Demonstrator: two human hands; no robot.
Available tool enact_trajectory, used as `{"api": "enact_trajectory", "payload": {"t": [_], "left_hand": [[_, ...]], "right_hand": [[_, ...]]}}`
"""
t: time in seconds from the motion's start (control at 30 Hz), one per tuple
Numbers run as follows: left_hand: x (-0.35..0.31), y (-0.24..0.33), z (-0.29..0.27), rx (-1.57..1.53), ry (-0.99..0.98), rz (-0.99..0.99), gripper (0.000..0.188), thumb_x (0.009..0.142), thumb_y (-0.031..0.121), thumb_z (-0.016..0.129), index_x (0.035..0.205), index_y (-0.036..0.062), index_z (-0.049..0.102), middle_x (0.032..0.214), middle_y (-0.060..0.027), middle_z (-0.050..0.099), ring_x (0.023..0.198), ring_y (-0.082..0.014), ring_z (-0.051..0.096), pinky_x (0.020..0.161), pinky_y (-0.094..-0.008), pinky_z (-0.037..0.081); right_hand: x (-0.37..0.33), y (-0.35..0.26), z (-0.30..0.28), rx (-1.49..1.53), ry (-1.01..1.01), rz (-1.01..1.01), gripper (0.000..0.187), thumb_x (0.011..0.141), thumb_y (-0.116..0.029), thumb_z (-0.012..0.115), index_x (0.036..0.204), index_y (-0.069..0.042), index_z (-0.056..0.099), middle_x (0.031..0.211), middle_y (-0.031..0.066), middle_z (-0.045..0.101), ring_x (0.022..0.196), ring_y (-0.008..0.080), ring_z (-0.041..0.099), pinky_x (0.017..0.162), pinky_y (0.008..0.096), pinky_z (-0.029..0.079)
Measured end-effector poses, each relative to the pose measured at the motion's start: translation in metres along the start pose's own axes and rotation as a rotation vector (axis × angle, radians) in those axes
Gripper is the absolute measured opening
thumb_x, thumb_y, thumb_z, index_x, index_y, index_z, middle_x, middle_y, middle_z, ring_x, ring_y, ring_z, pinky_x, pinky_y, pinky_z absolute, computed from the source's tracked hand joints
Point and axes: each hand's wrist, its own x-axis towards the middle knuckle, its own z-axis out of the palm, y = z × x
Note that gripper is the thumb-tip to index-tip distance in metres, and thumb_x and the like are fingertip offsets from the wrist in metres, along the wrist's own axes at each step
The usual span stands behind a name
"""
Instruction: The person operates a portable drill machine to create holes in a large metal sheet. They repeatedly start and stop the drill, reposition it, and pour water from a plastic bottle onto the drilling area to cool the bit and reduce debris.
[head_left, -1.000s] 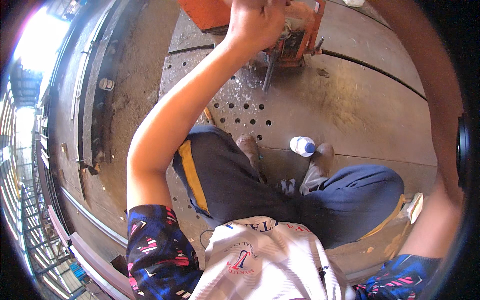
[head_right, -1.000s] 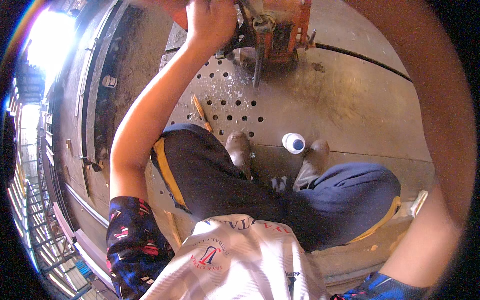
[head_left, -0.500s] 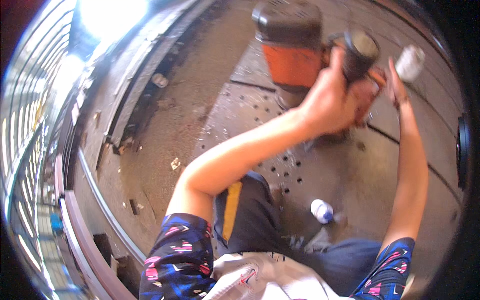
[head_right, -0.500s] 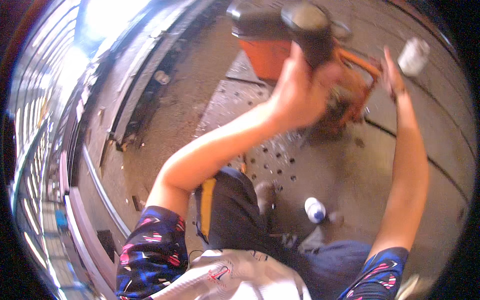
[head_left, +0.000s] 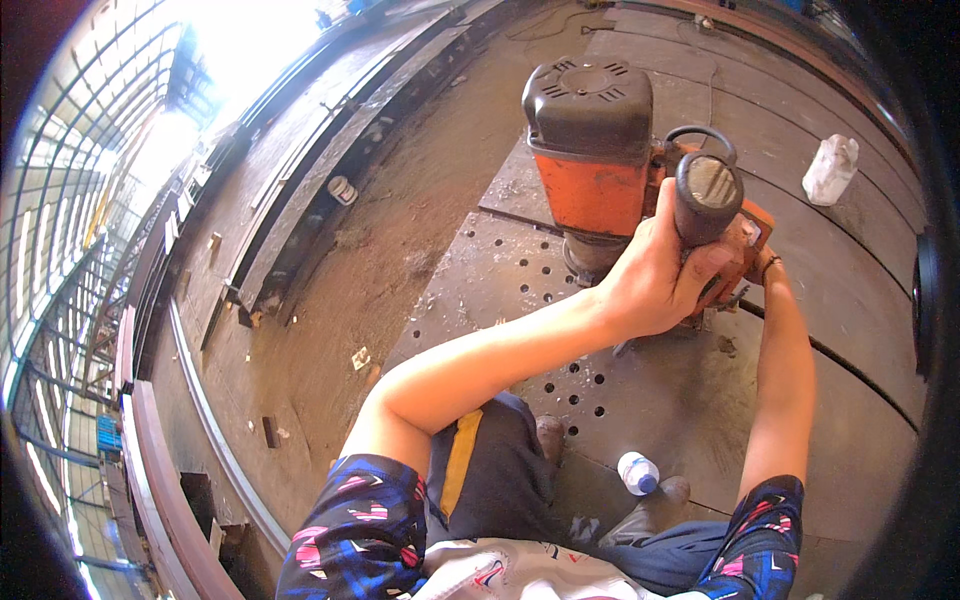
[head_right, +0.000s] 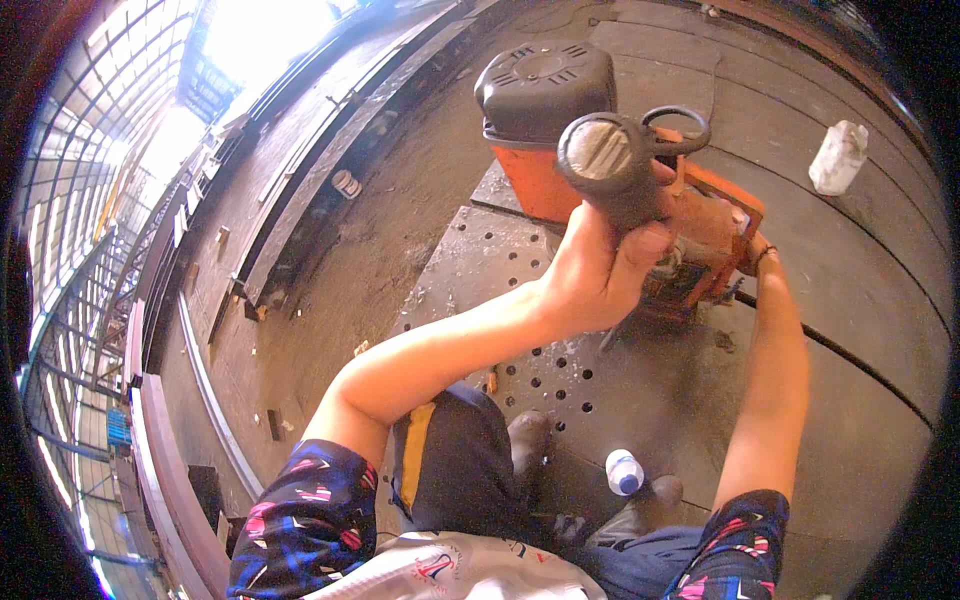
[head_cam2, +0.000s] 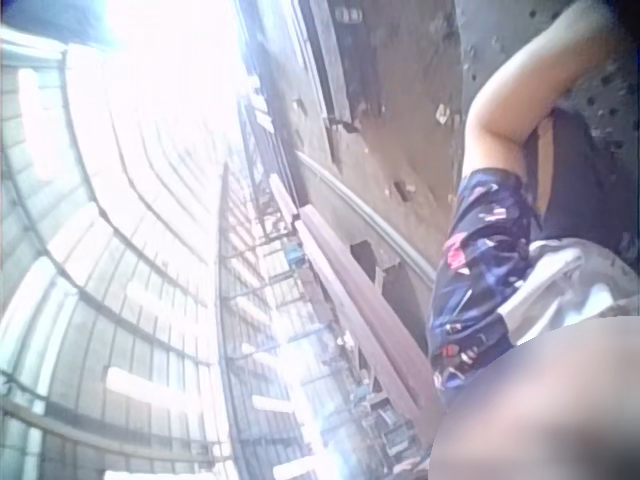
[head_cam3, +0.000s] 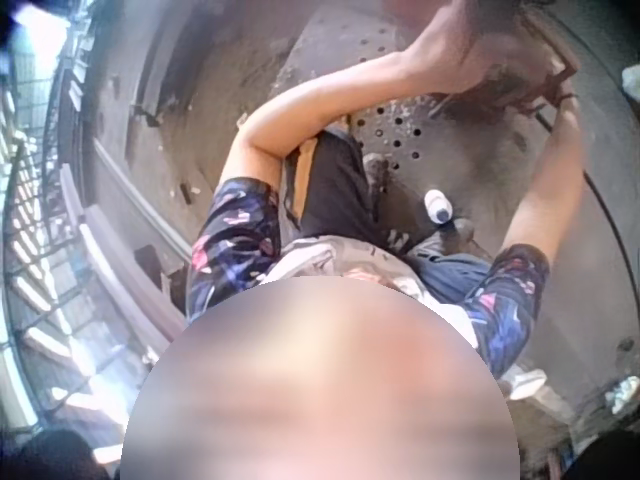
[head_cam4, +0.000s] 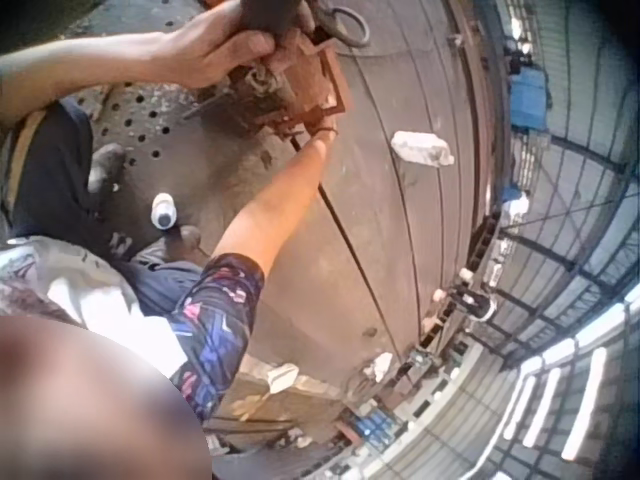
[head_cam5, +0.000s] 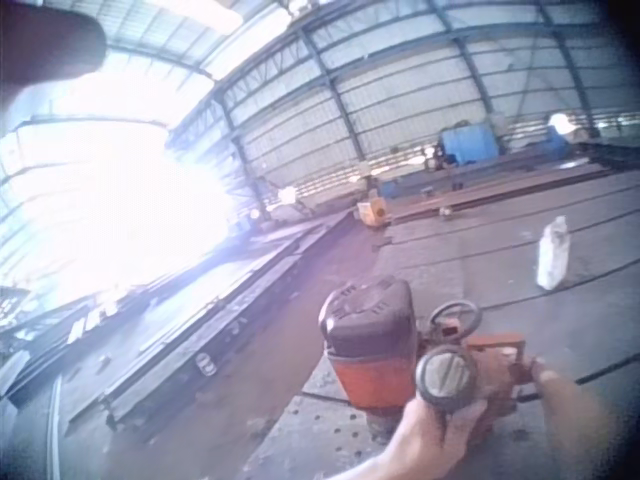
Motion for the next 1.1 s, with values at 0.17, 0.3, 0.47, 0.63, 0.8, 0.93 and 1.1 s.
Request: {"api": "enact_trajectory", "payload": {"t": [0.17,0.3,0.47,0.63,0.8,0.93,1.1], "left_hand": [[-0.008,-0.004,-0.006,0.080,0.007,-0.021,0.043,0.099,0.019,0.059,0.125,-0.0063,0.034,0.098,-0.0180,0.066,0.091,-0.0360,0.066,0.085,-0.0410,0.050],[-0.004,-0.001,-0.002,-0.009,-0.017,-0.040,0.049,0.099,0.019,0.059,0.128,-0.0085,0.031,0.097,-0.0184,0.066,0.088,-0.0367,0.066,0.084,-0.0413,0.050],[-0.008,-0.003,-0.007,0.035,0.004,-0.059,0.050,0.098,0.019,0.061,0.128,-0.0083,0.032,0.094,-0.0181,0.068,0.084,-0.0346,0.068,0.078,-0.0392,0.052],[-0.011,-0.004,-0.004,0.015,0.054,-0.104,0.029,0.104,0.018,0.049,0.128,0.0019,0.046,0.097,-0.0070,0.064,0.074,-0.0109,0.057,0.069,-0.0276,0.050],[-0.007,-0.007,-0.008,0.050,0.019,-0.073,0.027,0.106,0.023,0.047,0.123,0.0026,0.044,0.093,-0.0074,0.067,0.071,-0.0114,0.058,0.068,-0.0276,0.051],[-0.002,0.007,-0.011,0.130,0.004,-0.076,0.028,0.106,0.028,0.047,0.116,0.0018,0.050,0.093,-0.0084,0.067,0.079,-0.0172,0.063,0.077,-0.0328,0.052],[-0.003,0.011,-0.018,0.095,-0.019,-0.140,0.022,0.105,0.022,0.049,0.111,0.0006,0.049,0.087,-0.0091,0.068,0.079,-0.0202,0.067,0.077,-0.0353,0.053]], "right_hand": [[0.020,-0.073,-0.032,0.249,-0.314,0.130,0.062,0.101,-0.057,0.037,0.142,-0.013,0.052,0.149,0.0033,0.051,0.136,0.0234,0.045,0.116,0.0421,0.030],[0.001,-0.044,-0.022,0.014,-0.188,0.176,0.074,0.096,-0.068,0.031,0.146,-0.016,0.049,0.147,0.0006,0.048,0.133,0.0225,0.041,0.111,0.0434,0.026],[-0.015,-0.087,-0.076,0.976,0.182,0.493,0.094,0.085,-0.084,0.031,0.142,-0.014,0.054,0.129,0.0069,0.060,0.109,0.0222,0.054,0.086,0.0398,0.041],[-0.096,-0.055,-0.125,1.129,0.229,0.723,0.112,0.074,-0.098,0.024,0.128,-0.010,0.067,0.107,0.0046,0.069,0.083,0.0155,0.057,0.065,0.0321,0.040],[-0.179,-0.016,-0.155,1.072,0.271,0.797,0.104,0.075,-0.096,0.028,0.124,-0.014,0.069,0.103,0.0041,0.071,0.096,0.0182,0.063,0.081,0.0426,0.044],[-0.246,0.003,-0.147,1.161,0.339,0.896,0.103,0.076,-0.096,0.028,0.127,-0.014,0.067,0.106,0.0059,0.070,0.101,0.0215,0.063,0.087,0.0451,0.042],[-0.303,0.000,-0.110,1.327,0.425,0.993,0.103,0.078,-0.094,0.029,0.130,-0.013,0.064,0.113,0.0093,0.069,0.105,0.0259,0.062,0.094,0.0510,0.042]]}}
